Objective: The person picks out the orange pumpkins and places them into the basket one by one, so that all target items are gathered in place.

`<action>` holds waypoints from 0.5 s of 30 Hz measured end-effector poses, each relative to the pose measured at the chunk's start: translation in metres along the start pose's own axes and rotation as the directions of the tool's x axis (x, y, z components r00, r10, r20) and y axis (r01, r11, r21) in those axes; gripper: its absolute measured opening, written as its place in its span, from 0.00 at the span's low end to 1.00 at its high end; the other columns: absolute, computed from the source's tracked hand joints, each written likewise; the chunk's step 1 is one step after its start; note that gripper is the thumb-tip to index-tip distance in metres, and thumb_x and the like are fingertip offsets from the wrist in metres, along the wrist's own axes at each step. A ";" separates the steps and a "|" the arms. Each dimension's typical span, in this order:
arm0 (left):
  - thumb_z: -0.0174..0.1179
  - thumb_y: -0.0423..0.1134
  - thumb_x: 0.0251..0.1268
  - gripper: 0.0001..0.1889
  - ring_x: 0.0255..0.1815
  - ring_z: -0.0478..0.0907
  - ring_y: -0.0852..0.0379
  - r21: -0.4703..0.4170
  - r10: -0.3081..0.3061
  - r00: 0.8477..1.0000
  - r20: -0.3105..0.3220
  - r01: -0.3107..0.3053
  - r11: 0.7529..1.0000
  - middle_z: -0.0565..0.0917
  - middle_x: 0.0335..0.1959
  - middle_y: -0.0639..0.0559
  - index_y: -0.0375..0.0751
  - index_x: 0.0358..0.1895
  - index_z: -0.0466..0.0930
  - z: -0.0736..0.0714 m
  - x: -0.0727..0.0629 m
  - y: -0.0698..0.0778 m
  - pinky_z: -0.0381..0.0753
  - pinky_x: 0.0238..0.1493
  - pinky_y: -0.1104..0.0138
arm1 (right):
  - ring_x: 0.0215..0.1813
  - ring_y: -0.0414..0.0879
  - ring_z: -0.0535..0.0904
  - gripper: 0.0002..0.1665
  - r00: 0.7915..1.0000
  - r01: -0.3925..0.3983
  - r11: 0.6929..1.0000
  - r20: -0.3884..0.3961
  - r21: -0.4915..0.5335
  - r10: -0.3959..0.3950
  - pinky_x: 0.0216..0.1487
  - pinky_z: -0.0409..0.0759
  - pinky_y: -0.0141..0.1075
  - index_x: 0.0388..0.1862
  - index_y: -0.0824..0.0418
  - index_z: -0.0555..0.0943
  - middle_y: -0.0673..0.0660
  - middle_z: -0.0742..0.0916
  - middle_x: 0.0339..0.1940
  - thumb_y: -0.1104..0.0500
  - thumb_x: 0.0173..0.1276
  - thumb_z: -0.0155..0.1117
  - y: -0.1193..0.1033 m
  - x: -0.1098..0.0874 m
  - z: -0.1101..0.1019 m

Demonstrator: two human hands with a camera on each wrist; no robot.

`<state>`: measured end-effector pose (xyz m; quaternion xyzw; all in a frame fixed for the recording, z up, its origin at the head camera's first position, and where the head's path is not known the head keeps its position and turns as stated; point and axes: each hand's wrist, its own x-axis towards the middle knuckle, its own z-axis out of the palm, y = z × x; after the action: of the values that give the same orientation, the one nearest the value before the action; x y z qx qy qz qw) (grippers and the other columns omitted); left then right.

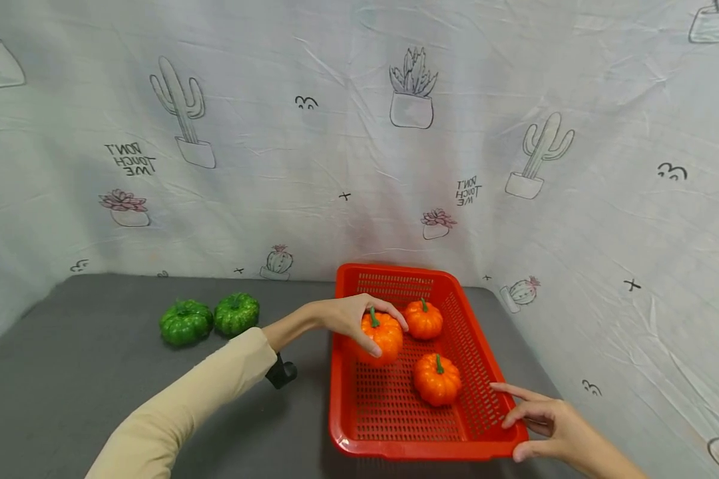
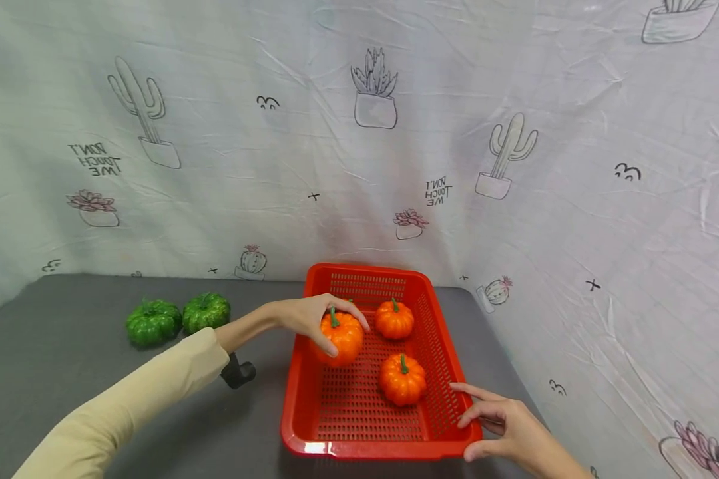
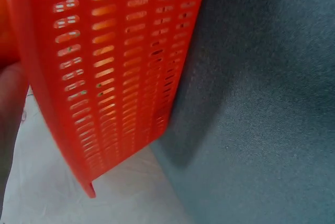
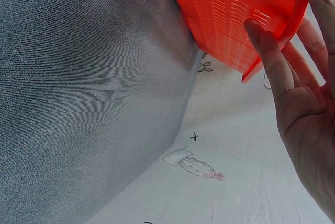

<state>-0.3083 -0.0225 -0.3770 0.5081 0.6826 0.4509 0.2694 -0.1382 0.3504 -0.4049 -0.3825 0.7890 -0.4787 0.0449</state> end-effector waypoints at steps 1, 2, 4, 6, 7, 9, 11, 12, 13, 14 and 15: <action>0.69 0.36 0.54 0.26 0.46 0.78 0.55 -0.002 -0.007 1.000 0.004 0.007 1.000 0.77 0.54 0.54 0.42 0.58 0.76 0.000 0.002 -0.002 0.80 0.50 0.60 | 0.65 0.31 0.68 0.20 1.000 0.000 1.000 -0.001 0.000 0.000 0.53 0.76 0.27 0.42 0.64 0.82 0.48 0.74 0.67 0.76 0.50 0.70 0.001 0.000 0.000; 0.69 0.36 0.54 0.25 0.46 0.78 0.56 -0.003 -0.010 1.000 0.010 0.010 1.000 0.77 0.54 0.54 0.42 0.58 0.76 0.000 0.003 -0.004 0.79 0.50 0.61 | 0.65 0.31 0.68 0.20 1.000 0.003 1.000 0.001 0.001 -0.003 0.53 0.76 0.27 0.43 0.64 0.82 0.48 0.74 0.68 0.76 0.49 0.70 0.001 0.000 0.000; 0.69 0.34 0.54 0.26 0.47 0.78 0.56 -0.001 -0.016 1.000 0.021 0.017 1.000 0.77 0.54 0.53 0.40 0.58 0.75 0.000 0.006 -0.007 0.79 0.51 0.61 | 0.66 0.32 0.68 0.21 1.000 0.015 1.000 0.005 0.002 -0.015 0.53 0.76 0.27 0.43 0.64 0.82 0.48 0.74 0.68 0.77 0.49 0.70 0.003 0.001 0.000; 0.69 0.34 0.54 0.26 0.47 0.77 0.57 0.021 -0.024 0.999 0.031 0.023 1.000 0.77 0.54 0.54 0.40 0.58 0.76 0.001 0.009 -0.007 0.79 0.51 0.62 | 0.66 0.32 0.67 0.21 1.000 0.025 1.000 0.010 0.011 -0.025 0.53 0.76 0.27 0.43 0.65 0.82 0.48 0.73 0.68 0.77 0.49 0.70 0.004 0.000 0.000; 0.70 0.35 0.53 0.26 0.47 0.77 0.58 0.041 -0.030 0.999 0.032 0.029 0.999 0.77 0.54 0.54 0.41 0.58 0.76 0.001 0.011 -0.007 0.79 0.51 0.62 | 0.66 0.32 0.67 0.21 1.000 0.027 1.000 0.010 0.015 -0.027 0.53 0.76 0.27 0.43 0.65 0.82 0.47 0.73 0.69 0.77 0.49 0.70 0.004 0.000 0.000; 0.71 0.37 0.53 0.26 0.47 0.77 0.59 0.088 -0.046 0.998 0.036 0.042 0.995 0.78 0.54 0.56 0.43 0.58 0.77 0.002 0.014 -0.007 0.79 0.51 0.63 | 0.67 0.33 0.67 0.21 0.999 0.037 0.999 0.013 0.021 -0.037 0.53 0.76 0.27 0.43 0.65 0.82 0.47 0.73 0.69 0.77 0.49 0.70 0.005 0.000 0.000; 0.72 0.39 0.52 0.25 0.48 0.77 0.61 0.130 -0.076 0.997 0.030 0.072 0.989 0.78 0.54 0.59 0.49 0.56 0.78 0.004 0.017 -0.007 0.79 0.50 0.65 | 0.66 0.33 0.67 0.21 0.999 0.037 0.999 0.011 0.019 -0.037 0.53 0.76 0.27 0.43 0.65 0.82 0.47 0.73 0.69 0.77 0.49 0.70 0.005 0.000 0.000; 0.72 0.40 0.52 0.25 0.48 0.76 0.62 0.141 -0.094 0.995 0.028 0.089 0.986 0.77 0.54 0.61 0.51 0.56 0.79 0.004 0.019 -0.007 0.78 0.51 0.66 | 0.66 0.33 0.67 0.21 0.999 0.037 0.999 0.009 0.015 -0.037 0.53 0.76 0.27 0.43 0.65 0.82 0.47 0.73 0.68 0.77 0.49 0.70 0.005 0.000 0.000; 0.72 0.40 0.52 0.24 0.49 0.75 0.63 0.148 -0.108 0.994 0.027 0.102 0.984 0.77 0.54 0.63 0.53 0.55 0.79 0.005 0.021 -0.007 0.77 0.51 0.66 | 0.66 0.33 0.67 0.21 0.999 0.034 0.999 0.006 0.011 -0.035 0.53 0.76 0.27 0.43 0.65 0.82 0.48 0.73 0.68 0.77 0.48 0.70 0.005 -0.001 0.000; 0.72 0.40 0.52 0.23 0.50 0.75 0.63 0.148 -0.114 0.993 0.030 0.108 0.983 0.77 0.54 0.64 0.54 0.54 0.80 0.005 0.022 -0.008 0.77 0.52 0.66 | 0.66 0.33 0.67 0.22 0.999 0.033 0.999 0.003 0.004 -0.033 0.53 0.76 0.27 0.43 0.65 0.82 0.48 0.73 0.68 0.77 0.48 0.70 0.004 -0.001 0.000; 0.72 0.40 0.52 0.23 0.50 0.75 0.63 0.144 -0.120 0.992 0.034 0.114 0.983 0.77 0.55 0.64 0.55 0.54 0.80 0.005 0.024 -0.009 0.77 0.52 0.67 | 0.66 0.33 0.67 0.22 1.000 0.031 1.000 0.001 0.000 -0.031 0.53 0.76 0.27 0.43 0.65 0.82 0.48 0.73 0.68 0.77 0.48 0.70 0.004 -0.001 0.000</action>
<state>-0.3158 0.0009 -0.3849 0.4946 0.7357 0.3736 0.2730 -0.1396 0.3521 -0.4084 -0.3951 0.7828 -0.4793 0.0378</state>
